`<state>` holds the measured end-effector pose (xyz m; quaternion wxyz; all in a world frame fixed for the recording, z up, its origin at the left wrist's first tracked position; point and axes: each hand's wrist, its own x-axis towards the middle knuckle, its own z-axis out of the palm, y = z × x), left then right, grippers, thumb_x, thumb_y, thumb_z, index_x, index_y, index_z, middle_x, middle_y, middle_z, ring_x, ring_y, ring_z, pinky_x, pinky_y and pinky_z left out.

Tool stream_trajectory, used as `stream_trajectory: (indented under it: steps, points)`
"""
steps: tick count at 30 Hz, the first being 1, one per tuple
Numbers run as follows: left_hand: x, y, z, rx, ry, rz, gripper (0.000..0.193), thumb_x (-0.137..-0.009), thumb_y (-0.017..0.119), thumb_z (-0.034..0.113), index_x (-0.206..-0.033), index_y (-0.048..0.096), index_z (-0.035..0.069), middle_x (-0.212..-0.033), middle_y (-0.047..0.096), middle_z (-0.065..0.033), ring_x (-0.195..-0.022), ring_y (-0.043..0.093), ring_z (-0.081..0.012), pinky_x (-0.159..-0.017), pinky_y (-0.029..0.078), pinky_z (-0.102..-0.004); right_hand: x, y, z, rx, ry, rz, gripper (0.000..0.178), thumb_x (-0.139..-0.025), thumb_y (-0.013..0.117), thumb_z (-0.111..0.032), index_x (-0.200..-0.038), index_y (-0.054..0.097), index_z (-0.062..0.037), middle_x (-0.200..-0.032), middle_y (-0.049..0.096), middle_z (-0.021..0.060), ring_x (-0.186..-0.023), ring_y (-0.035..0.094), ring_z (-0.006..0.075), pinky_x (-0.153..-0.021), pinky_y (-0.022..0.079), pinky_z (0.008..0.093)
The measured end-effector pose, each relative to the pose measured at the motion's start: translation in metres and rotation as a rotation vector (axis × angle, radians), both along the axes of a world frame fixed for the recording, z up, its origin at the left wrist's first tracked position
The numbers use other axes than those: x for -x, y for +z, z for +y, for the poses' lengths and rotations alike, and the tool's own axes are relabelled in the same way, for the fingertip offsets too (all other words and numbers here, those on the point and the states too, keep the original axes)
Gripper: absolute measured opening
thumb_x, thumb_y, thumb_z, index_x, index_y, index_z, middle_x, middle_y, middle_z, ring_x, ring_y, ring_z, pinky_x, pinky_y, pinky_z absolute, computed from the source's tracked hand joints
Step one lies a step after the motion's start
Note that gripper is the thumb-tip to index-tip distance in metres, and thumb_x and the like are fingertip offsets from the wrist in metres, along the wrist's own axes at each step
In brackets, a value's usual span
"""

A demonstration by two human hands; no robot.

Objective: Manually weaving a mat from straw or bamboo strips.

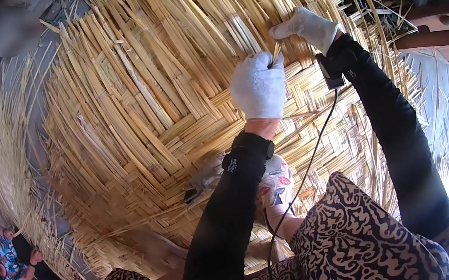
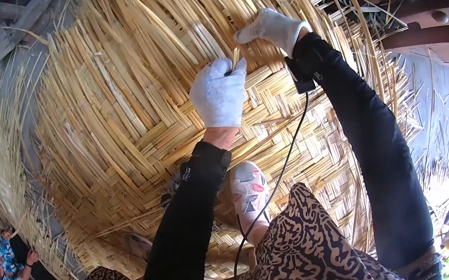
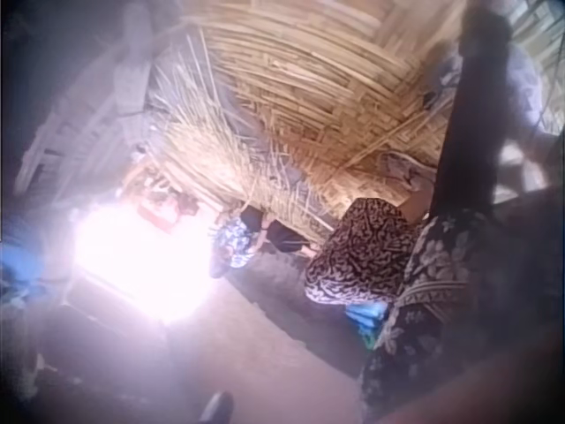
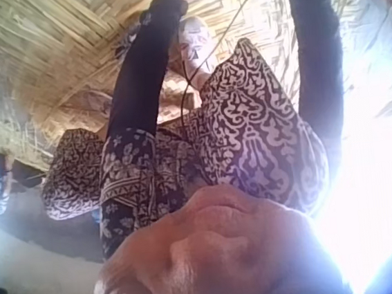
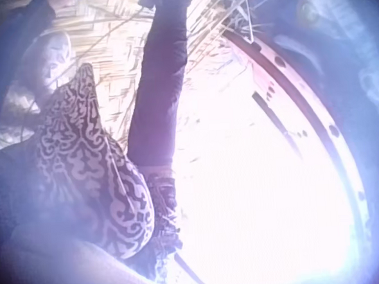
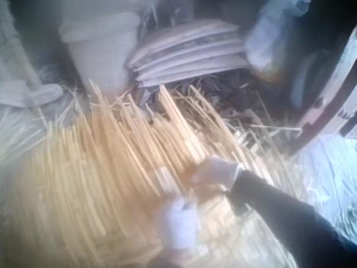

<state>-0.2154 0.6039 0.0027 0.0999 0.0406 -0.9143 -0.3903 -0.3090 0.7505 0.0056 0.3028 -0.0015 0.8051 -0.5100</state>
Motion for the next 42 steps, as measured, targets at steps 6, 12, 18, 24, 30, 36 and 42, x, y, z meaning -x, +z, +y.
stream_trajectory:
  steps: [6,12,18,24,30,36,42]
  points:
    - [0.004,-0.006,0.01,-0.163,0.029,-0.05,0.022,-0.066,0.066,0.024,-0.057,0.055,0.008,-0.054,0.052,-0.0094,-0.051,0.052,-0.0269,-0.047,0.04,-0.0351,-0.012,-0.021,0.019,-0.277,-0.096,0.234,0.028,-0.068,0.069,-0.028,-0.072,0.065,-0.0007,-0.058,0.059,0.0052,-0.05,0.053,0.012,-0.052,0.043,0.0241]
    - [0.003,-0.031,0.0,-0.327,0.091,-0.056,0.008,-0.071,0.062,0.012,-0.075,0.059,0.006,-0.076,0.06,-0.0086,-0.066,0.058,-0.0237,-0.062,0.047,-0.0294,-0.022,-0.02,0.006,-0.185,-0.06,0.268,0.045,-0.066,0.068,-0.041,-0.083,0.061,0.0009,-0.066,0.061,0.012,-0.058,0.058,0.0182,-0.057,0.048,0.0281]
    - [-0.034,-0.032,0.009,0.734,-0.412,0.074,0.005,-0.068,0.054,0.007,-0.069,0.059,0.006,-0.111,0.053,-0.0084,-0.107,0.044,-0.0242,-0.086,0.037,-0.0364,-0.022,-0.025,0.024,-0.387,0.049,0.431,0.06,-0.072,0.059,-0.043,-0.108,0.048,0.0034,-0.091,0.058,0.0197,-0.081,0.058,0.0284,-0.071,0.045,0.0328]
    - [-0.06,-0.008,-0.016,0.318,-0.715,-0.149,0.01,-0.067,0.057,0.01,-0.075,0.062,0.007,-0.11,0.049,-0.0111,-0.11,0.039,-0.0262,-0.087,0.035,-0.0407,-0.082,-0.008,-0.018,-0.422,0.062,0.758,0.045,-0.077,0.057,-0.027,-0.116,0.044,-0.0071,-0.115,0.049,0.0088,-0.087,0.056,0.0224,-0.073,0.047,0.0334]
    - [-0.065,-0.003,-0.066,0.649,-0.085,-0.11,0.033,-0.071,0.059,0.026,-0.102,0.054,0.016,-0.121,0.034,-0.013,-0.097,0.043,-0.0288,-0.08,0.038,-0.0438,-0.1,-0.021,-0.038,-0.598,0.363,0.961,0.027,-0.068,0.06,-0.017,-0.095,0.058,-0.0121,-0.094,0.056,0.0066,-0.082,0.057,0.0246,-0.066,0.048,0.0344]
    - [-0.068,-0.007,-0.079,0.68,-0.148,-0.259,0.032,-0.073,0.057,0.029,-0.104,0.055,0.02,-0.123,0.033,-0.0137,-0.095,0.045,-0.0325,-0.075,0.04,-0.0449,-0.066,-0.015,-0.061,-0.359,0.034,0.598,0.023,-0.073,0.054,-0.023,-0.09,0.06,-0.0082,-0.083,0.061,0.0119,-0.076,0.059,0.027,-0.068,0.047,0.0346]
    - [-0.095,-0.001,-0.114,0.323,-0.125,-0.052,0.02,-0.076,0.055,0.014,-0.094,0.06,0.01,-0.12,0.042,-0.015,-0.088,0.051,-0.029,-0.076,0.042,-0.0397,-0.039,-0.033,-0.072,-0.247,0.043,0.323,0.037,-0.061,0.068,-0.031,-0.083,0.059,-0.0035,-0.076,0.06,0.013,-0.074,0.058,0.0279,-0.069,0.046,0.0345]
